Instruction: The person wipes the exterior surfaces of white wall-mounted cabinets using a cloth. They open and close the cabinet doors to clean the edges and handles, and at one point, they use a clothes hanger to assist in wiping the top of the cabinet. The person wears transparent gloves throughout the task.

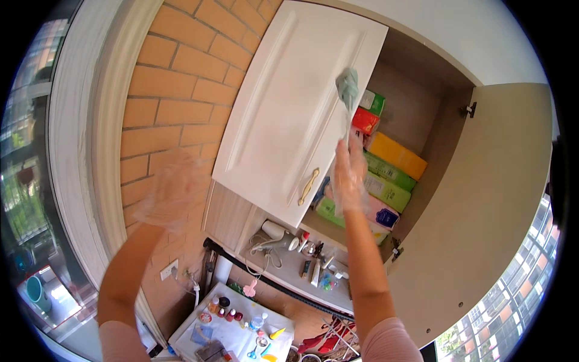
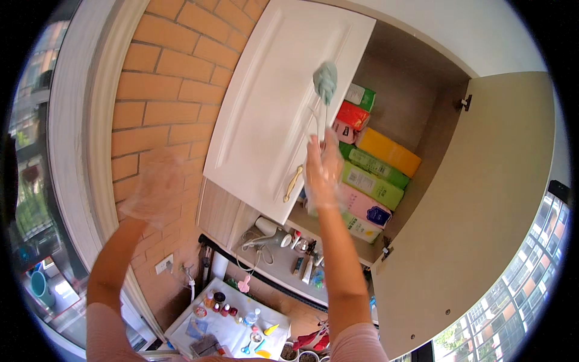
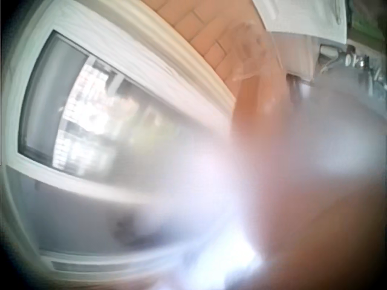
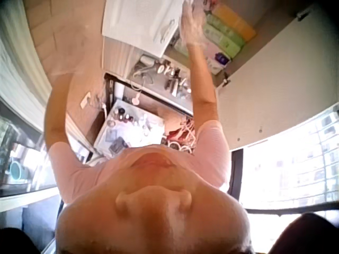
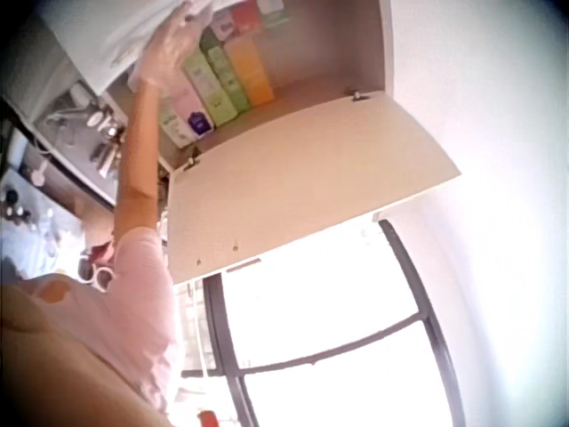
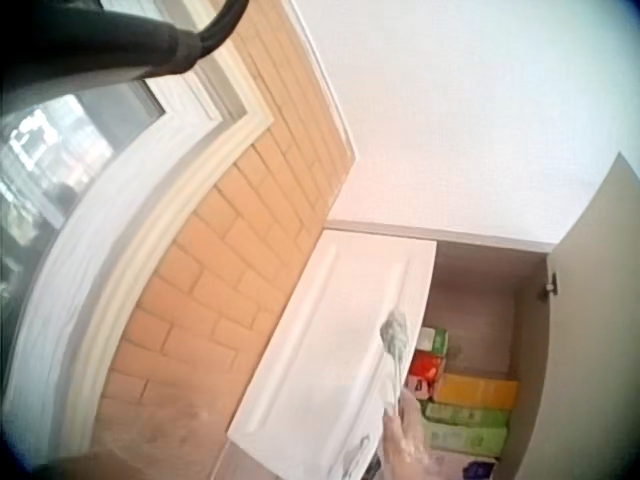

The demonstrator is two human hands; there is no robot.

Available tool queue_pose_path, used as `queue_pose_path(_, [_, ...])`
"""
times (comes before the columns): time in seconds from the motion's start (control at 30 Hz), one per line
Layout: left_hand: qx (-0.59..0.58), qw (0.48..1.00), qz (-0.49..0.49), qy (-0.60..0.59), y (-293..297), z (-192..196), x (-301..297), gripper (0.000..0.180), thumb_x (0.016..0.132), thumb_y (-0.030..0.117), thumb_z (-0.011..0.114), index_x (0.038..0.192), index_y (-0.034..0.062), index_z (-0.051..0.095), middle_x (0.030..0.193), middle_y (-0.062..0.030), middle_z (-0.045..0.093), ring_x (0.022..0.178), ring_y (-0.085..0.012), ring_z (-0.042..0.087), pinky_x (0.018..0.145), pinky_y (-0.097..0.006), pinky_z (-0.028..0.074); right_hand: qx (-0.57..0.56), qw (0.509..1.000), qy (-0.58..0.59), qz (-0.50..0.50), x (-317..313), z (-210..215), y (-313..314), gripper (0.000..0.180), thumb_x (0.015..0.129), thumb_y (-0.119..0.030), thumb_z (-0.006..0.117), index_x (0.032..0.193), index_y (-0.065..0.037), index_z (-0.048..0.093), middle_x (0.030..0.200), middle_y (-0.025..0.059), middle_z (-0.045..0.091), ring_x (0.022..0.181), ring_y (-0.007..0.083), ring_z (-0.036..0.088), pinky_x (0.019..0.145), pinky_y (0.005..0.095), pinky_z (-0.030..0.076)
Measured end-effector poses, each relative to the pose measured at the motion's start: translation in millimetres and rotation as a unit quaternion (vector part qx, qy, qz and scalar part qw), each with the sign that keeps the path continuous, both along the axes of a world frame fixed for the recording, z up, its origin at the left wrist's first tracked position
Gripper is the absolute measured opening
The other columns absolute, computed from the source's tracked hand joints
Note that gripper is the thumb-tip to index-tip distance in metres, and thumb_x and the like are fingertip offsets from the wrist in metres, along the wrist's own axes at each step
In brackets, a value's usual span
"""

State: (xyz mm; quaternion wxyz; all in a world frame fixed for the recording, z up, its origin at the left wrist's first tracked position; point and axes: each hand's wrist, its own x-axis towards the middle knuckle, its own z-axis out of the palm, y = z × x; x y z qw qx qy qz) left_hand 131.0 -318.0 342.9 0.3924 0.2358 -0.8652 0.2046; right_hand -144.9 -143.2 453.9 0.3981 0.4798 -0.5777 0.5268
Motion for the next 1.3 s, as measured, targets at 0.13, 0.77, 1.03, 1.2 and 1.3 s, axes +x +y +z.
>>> queue_pose_path(0.13, [-0.134,0.969,-0.091,0.187,-43,9,42,0.026,0.065,0.003,0.061,0.091,0.0028,0.059,0.099,-0.0135,0.053,0.103,-0.0345,0.049,0.092,-0.049,0.037,0.078,0.973,0.086,-0.197,11,76,-31,0.058,0.084,-0.044,0.055,0.120,0.001,0.047,0.100,0.0235,0.057,0.092,0.0377,0.058,0.076,0.0422,0.047])
queue_pose_path(0.77, [-0.093,0.962,-0.234,0.110,-91,6,82,0.016,0.062,-0.007,0.059,0.075,0.0011,0.054,0.085,-0.0115,0.056,0.091,-0.0319,0.055,0.083,-0.042,0.045,0.160,0.892,0.051,-0.420,-12,216,-149,0.057,0.082,-0.050,0.054,0.116,-0.004,0.052,0.110,0.0169,0.058,0.097,0.0309,0.060,0.078,0.0429,0.049])
queue_pose_path(1.03, [-0.105,0.953,-0.241,0.149,-97,1,83,0.025,0.054,-0.004,0.061,0.077,0.0032,0.055,0.083,-0.0097,0.053,0.088,-0.0304,0.055,0.078,-0.039,0.046,0.222,0.885,0.049,-0.406,2,223,-214,0.042,0.084,-0.047,0.054,0.109,-0.014,0.062,0.112,0.0096,0.060,0.103,0.0280,0.058,0.083,0.0393,0.048])
queue_pose_path(1.2, [-0.086,0.954,-0.247,0.145,-104,0,80,0.025,0.054,-0.005,0.061,0.076,0.0042,0.055,0.083,-0.0097,0.053,0.088,-0.0296,0.055,0.077,-0.039,0.046,0.200,0.851,0.143,-0.464,-14,228,-209,0.060,0.078,-0.057,0.055,0.115,-0.010,0.055,0.095,0.0130,0.064,0.087,0.0311,0.063,0.072,0.0399,0.050])
queue_pose_path(1.3, [-0.086,0.956,-0.234,0.157,-100,2,81,0.025,0.053,-0.006,0.061,0.075,0.0041,0.055,0.082,-0.0096,0.053,0.088,-0.0296,0.055,0.077,-0.039,0.046,0.158,0.873,0.114,-0.447,-54,216,-168,0.067,0.075,-0.058,0.056,0.121,-0.010,0.048,0.089,0.0150,0.064,0.083,0.0323,0.062,0.069,0.0404,0.049])
